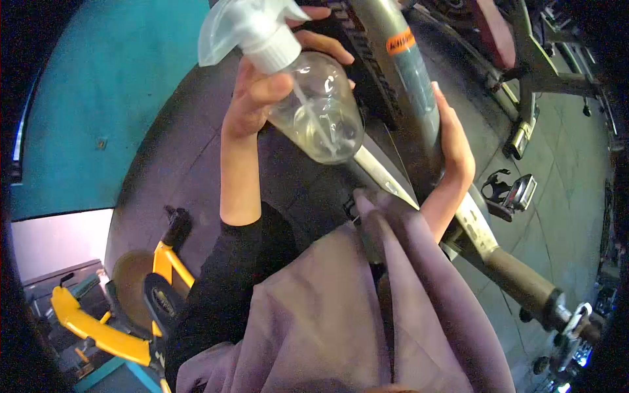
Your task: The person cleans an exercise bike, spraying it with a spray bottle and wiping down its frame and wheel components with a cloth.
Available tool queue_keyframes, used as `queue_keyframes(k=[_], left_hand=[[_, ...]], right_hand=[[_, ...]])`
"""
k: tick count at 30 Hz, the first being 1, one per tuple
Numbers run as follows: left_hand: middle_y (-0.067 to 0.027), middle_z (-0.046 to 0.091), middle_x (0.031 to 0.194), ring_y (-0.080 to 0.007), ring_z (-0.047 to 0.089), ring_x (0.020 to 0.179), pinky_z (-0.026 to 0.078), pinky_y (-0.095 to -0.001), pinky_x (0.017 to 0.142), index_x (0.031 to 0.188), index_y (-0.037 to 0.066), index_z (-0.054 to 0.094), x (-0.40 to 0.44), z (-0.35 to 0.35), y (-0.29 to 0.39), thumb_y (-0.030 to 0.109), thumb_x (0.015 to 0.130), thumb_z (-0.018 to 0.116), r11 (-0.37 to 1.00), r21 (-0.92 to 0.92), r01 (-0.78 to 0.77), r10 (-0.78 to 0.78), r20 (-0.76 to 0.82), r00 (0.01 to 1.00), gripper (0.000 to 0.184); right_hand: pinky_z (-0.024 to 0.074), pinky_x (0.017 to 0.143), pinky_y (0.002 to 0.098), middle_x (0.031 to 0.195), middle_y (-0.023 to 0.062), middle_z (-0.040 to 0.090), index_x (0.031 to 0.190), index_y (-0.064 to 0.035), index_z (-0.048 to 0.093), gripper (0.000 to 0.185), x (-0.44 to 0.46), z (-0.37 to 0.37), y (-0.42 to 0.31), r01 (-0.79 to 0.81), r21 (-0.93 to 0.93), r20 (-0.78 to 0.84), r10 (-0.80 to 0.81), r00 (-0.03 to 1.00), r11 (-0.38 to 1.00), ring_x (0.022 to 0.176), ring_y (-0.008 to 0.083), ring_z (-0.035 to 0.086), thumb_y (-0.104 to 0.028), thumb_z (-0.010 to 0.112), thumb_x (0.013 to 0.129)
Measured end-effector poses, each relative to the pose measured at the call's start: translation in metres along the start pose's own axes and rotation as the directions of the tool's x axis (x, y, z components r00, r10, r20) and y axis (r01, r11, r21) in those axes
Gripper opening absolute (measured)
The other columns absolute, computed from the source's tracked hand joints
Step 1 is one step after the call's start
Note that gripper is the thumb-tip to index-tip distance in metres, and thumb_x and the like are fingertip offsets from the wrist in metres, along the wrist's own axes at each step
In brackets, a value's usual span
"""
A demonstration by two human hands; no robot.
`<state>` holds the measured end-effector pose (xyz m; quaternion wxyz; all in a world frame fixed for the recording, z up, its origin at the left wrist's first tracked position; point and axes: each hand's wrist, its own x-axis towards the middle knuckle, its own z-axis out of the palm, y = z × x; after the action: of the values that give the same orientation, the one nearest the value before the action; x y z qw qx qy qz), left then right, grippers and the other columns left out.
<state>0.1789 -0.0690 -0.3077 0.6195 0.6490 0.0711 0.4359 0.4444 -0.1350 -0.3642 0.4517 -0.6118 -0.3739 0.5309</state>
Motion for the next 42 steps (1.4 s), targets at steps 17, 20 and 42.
queue_keyframes(k=[17, 20, 42], left_hand=[[-0.0141, 0.064, 0.083, -0.0265, 0.065, 0.077, 0.05, -0.0353, 0.072, 0.118, 0.003, 0.048, -0.075, 0.04, -0.023, 0.008, 0.072, 0.059, 0.809, 0.583, 0.072, 0.08, -0.231, 0.97, 0.048], [-0.0087, 0.061, 0.087, -0.0177, 0.06, 0.082, 0.047, -0.0308, 0.078, 0.122, 0.002, 0.047, -0.082, 0.05, -0.014, 0.002, 0.065, 0.055, 0.781, 0.596, 0.187, -0.076, -0.207, 0.975, 0.058], [-0.0104, 0.062, 0.085, -0.0171, 0.063, 0.08, 0.05, -0.0308, 0.074, 0.12, 0.003, 0.049, -0.153, 0.077, -0.059, 0.002, 0.068, 0.057, 0.949, 0.211, 0.234, -0.209, -0.133, 0.969, 0.053]], right_hand=[[0.0454, 0.075, 0.0225, 0.083, 0.0034, 0.068, 0.099, 0.0005, 0.07, 0.028, -0.008, 0.011, 0.029, 0.695, -0.42, -0.361, -0.81, 0.462, 0.584, 0.08, 0.01, 0.059, -0.024, 0.058, 0.093], [0.042, 0.096, 0.0325, 0.118, 0.0147, 0.062, 0.119, -0.0012, 0.061, 0.033, -0.034, 0.047, 0.001, 0.715, -0.504, -0.335, -0.873, 0.355, 0.484, 0.109, 0.0225, 0.058, -0.009, 0.062, 0.087], [0.0246, 0.11, 0.0504, 0.149, 0.0128, 0.031, 0.142, -0.015, 0.038, 0.067, -0.069, 0.031, 0.161, 0.158, -0.961, 0.272, -0.656, 0.704, -0.229, 0.136, 0.0324, 0.03, -0.046, 0.058, 0.085]])
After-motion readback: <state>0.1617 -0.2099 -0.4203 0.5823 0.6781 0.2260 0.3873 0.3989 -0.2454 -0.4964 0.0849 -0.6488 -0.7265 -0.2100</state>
